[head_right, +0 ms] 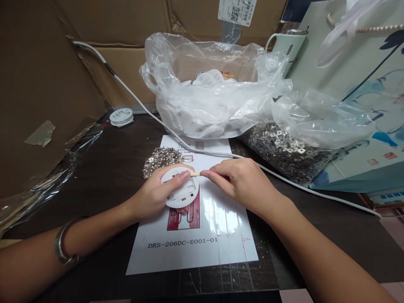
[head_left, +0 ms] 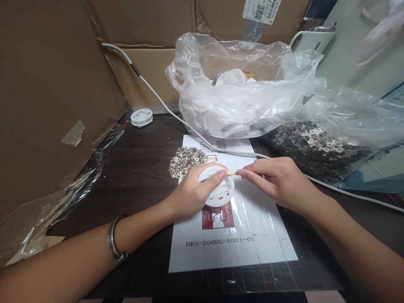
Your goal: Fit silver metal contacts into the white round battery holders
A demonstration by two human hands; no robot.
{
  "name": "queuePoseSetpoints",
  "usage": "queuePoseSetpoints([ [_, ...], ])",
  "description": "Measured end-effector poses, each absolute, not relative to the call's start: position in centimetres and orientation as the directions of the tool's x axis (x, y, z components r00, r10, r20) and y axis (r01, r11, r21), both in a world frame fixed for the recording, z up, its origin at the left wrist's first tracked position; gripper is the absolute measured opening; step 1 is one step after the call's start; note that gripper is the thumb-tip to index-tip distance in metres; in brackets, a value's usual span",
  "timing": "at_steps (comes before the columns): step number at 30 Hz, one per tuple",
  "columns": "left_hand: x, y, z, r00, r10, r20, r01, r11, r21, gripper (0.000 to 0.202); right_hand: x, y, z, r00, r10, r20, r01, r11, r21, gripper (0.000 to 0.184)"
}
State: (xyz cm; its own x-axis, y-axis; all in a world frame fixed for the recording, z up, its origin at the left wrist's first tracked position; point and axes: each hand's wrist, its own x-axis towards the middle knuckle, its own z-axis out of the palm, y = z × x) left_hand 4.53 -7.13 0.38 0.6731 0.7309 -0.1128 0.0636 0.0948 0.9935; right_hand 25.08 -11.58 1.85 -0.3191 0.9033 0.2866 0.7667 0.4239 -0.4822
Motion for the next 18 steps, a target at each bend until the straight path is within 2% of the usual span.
queuePoseSetpoints([
  [10, 4.61, -7.15, 0.17, 0.635, 0.773, -0.009, 0.123, -0.09, 0.988, 0.027, 24.71, -11.86, 2.19, -0.281, 0.932, 0.23, 0.826, 0.357, -0.436, 0.036],
  [12, 4.63, -7.24, 0.11, 0.623, 0.782, -0.019, 0.093, -0.05, 0.994, 0.027, 24.55, -11.85, 2.33, -0.24, 0.943, 0.229, 0.809, 0.325, -0.49, 0.036],
  [14, 4.56, -7.28, 0.0, 0.646, 0.76, -0.073, 0.057, 0.048, 0.997, 0.028, 24.45, -11.87, 2.42, -0.126, 0.967, 0.223, 0.753, 0.239, -0.613, 0.044],
  [16, 4.44, -7.28, -0.11, 0.664, 0.739, -0.114, 0.033, 0.123, 0.992, 0.028, 24.41, -11.94, 2.46, 0.006, 0.982, 0.189, 0.629, 0.143, -0.764, 0.053],
  [18, 4.36, -7.25, -0.18, 0.662, 0.74, -0.12, 0.024, 0.14, 0.99, 0.026, 24.33, -12.04, 2.48, 0.062, 0.982, 0.18, 0.512, 0.124, -0.85, 0.052],
])
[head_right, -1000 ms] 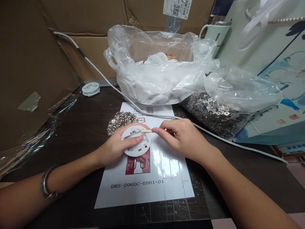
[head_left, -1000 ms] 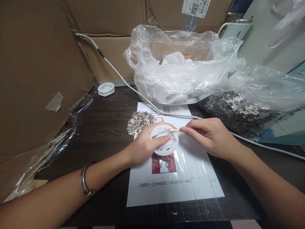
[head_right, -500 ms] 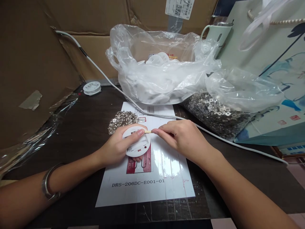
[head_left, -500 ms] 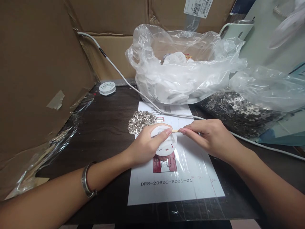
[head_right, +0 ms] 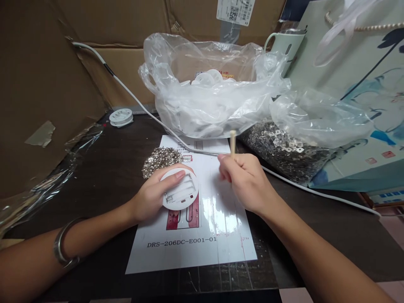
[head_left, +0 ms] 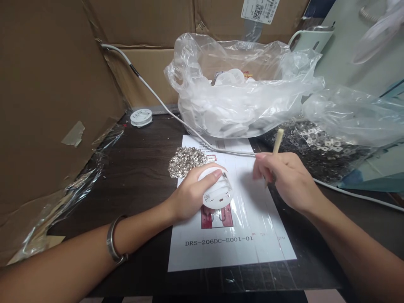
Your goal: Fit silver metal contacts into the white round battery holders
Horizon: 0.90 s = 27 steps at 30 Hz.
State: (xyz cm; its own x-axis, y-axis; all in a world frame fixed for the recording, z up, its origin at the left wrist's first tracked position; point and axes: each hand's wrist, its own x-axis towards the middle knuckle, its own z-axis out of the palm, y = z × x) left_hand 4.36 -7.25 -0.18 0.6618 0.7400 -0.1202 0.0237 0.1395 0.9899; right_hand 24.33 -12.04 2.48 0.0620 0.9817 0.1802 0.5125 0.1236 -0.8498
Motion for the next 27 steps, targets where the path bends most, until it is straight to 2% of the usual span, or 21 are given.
queuePoseSetpoints([
  [4, 4.4, -7.2, -0.1, 0.658, 0.744, -0.115, 0.02, 0.136, 0.99, 0.026, 23.6, -12.3, 2.5, 0.142, 0.979, 0.145, 0.307, 0.096, -0.947, 0.049],
  [6, 4.5, -7.2, 0.0, 0.654, 0.749, -0.106, 0.022, 0.121, 0.992, 0.026, 23.1, -12.3, 2.5, 0.142, 0.987, 0.076, 0.151, 0.054, -0.987, 0.044],
  [8, 4.6, -7.3, 0.1, 0.653, 0.752, -0.09, 0.023, 0.099, 0.995, 0.026, 22.6, -12.3, 2.5, 0.109, 0.993, 0.054, 0.08, 0.046, -0.996, 0.034],
  [12, 4.6, -7.2, 0.1, 0.658, 0.75, -0.071, 0.029, 0.069, 0.997, 0.026, 22.2, -12.2, 2.6, 0.09, 0.995, 0.036, 0.129, 0.024, -0.991, 0.02],
  [21, 4.6, -7.2, 0.2, 0.643, 0.761, -0.087, 0.057, 0.066, 0.996, 0.025, 22.0, -12.3, 2.2, 0.08, 0.996, 0.027, 0.031, 0.024, -0.999, 0.019],
  [27, 4.7, -7.2, 0.0, 0.654, 0.745, -0.134, 0.069, 0.117, 0.991, 0.028, 21.8, -12.4, 1.8, 0.104, 0.989, 0.103, 0.139, 0.088, -0.986, 0.019],
])
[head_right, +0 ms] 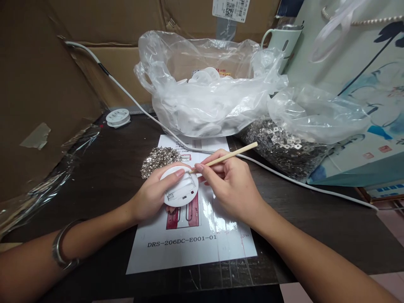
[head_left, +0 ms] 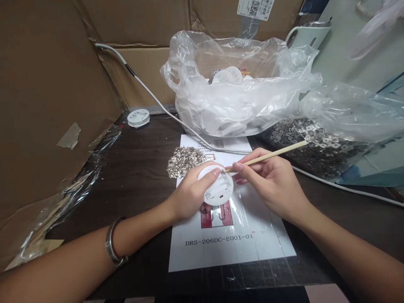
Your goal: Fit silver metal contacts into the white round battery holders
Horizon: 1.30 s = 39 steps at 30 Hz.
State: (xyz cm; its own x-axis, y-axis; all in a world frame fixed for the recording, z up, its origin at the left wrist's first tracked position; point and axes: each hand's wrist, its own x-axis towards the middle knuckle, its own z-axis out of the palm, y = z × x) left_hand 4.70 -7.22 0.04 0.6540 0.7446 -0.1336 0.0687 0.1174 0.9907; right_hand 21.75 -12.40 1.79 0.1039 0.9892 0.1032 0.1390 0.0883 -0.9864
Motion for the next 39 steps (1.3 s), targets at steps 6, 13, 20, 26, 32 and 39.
queuePoseSetpoints([
  [6, 4.67, -7.07, -0.05, 0.642, 0.76, -0.099, 0.084, 0.059, 0.995, 0.025, 21.52, -12.5, 1.31, 0.123, 0.972, 0.2, 0.291, 0.157, -0.944, 0.018],
  [13, 4.8, -7.04, -0.06, 0.644, 0.763, -0.065, 0.115, -0.012, 0.993, 0.024, 21.32, -12.89, 0.91, 0.151, 0.964, 0.22, 0.431, 0.136, -0.892, 0.018],
  [20, 4.87, -7.13, 0.1, 0.64, 0.763, -0.088, 0.187, -0.043, 0.981, 0.025, 21.39, -12.66, 1.02, 0.128, 0.972, 0.199, 0.473, 0.116, -0.873, 0.023],
  [26, 4.89, -7.09, 0.27, 0.646, 0.762, -0.05, 0.211, -0.115, 0.971, 0.024, 21.16, -12.77, 0.92, 0.126, 0.958, 0.256, 0.554, 0.146, -0.819, 0.022],
  [32, 5.0, -7.0, 0.2, 0.643, 0.764, -0.048, 0.225, -0.128, 0.966, 0.028, 21.18, -12.77, 1.03, 0.12, 0.958, 0.259, 0.584, 0.142, -0.799, 0.022],
  [39, 4.98, -7.24, 0.33, 0.616, 0.785, -0.065, 0.227, -0.098, 0.969, 0.031, 21.39, -12.92, 1.76, 0.082, 0.982, 0.172, 0.571, 0.095, -0.815, 0.026],
])
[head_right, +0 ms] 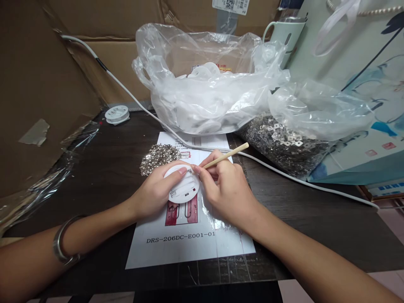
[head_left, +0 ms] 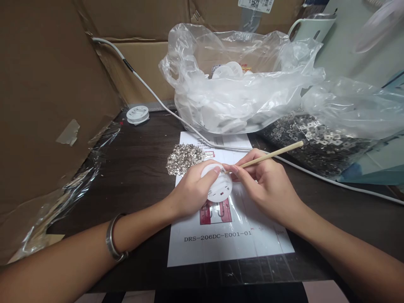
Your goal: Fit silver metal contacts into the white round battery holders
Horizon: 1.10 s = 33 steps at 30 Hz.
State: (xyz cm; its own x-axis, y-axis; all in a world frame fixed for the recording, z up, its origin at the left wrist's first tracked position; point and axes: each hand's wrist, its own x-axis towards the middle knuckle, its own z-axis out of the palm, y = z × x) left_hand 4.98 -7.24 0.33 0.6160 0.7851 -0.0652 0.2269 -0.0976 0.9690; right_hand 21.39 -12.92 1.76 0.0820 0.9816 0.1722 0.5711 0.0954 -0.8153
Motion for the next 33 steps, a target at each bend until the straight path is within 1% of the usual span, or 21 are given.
queuePoseSetpoints([
  [3, 4.98, -7.3, 0.38, 0.62, 0.784, -0.036, 0.211, -0.122, 0.97, 0.03, 21.33, -12.89, 1.5, 0.105, 0.981, 0.166, 0.54, 0.084, -0.837, 0.022],
  [7, 4.99, -7.34, 0.36, 0.616, 0.786, -0.039, 0.187, -0.098, 0.977, 0.03, 21.32, -12.79, 0.92, 0.12, 0.983, 0.137, 0.379, 0.082, -0.922, 0.024],
  [8, 4.99, -7.34, 0.35, 0.614, 0.788, -0.038, 0.186, -0.098, 0.978, 0.029, 21.33, -12.79, 0.84, 0.122, 0.983, 0.14, 0.367, 0.086, -0.926, 0.025],
  [12, 4.95, -7.3, 0.27, 0.62, 0.784, -0.021, 0.181, -0.117, 0.977, 0.029, 21.3, -12.84, 0.95, 0.123, 0.969, 0.214, 0.476, 0.132, -0.87, 0.027],
  [17, 4.86, -7.25, 0.05, 0.621, 0.784, -0.005, 0.161, -0.122, 0.979, 0.029, 21.19, -12.86, 1.35, 0.103, 0.965, 0.243, 0.496, 0.162, -0.853, 0.027],
  [20, 4.88, -7.24, 0.05, 0.624, 0.781, -0.014, 0.158, -0.109, 0.981, 0.029, 21.15, -12.88, 1.42, 0.108, 0.96, 0.257, 0.539, 0.161, -0.827, 0.025],
  [23, 4.96, -7.24, 0.18, 0.621, 0.783, -0.011, 0.174, -0.125, 0.977, 0.029, 21.16, -12.9, 1.4, 0.09, 0.957, 0.275, 0.58, 0.174, -0.795, 0.026],
  [29, 5.05, -7.39, 0.25, 0.616, 0.786, -0.051, 0.189, -0.084, 0.978, 0.03, 21.35, -12.88, 1.48, 0.05, 0.969, 0.241, 0.602, 0.163, -0.782, 0.022],
  [33, 5.09, -7.44, 0.28, 0.618, 0.784, -0.054, 0.191, -0.084, 0.978, 0.029, 21.33, -12.91, 1.33, 0.046, 0.967, 0.252, 0.598, 0.176, -0.782, 0.023],
])
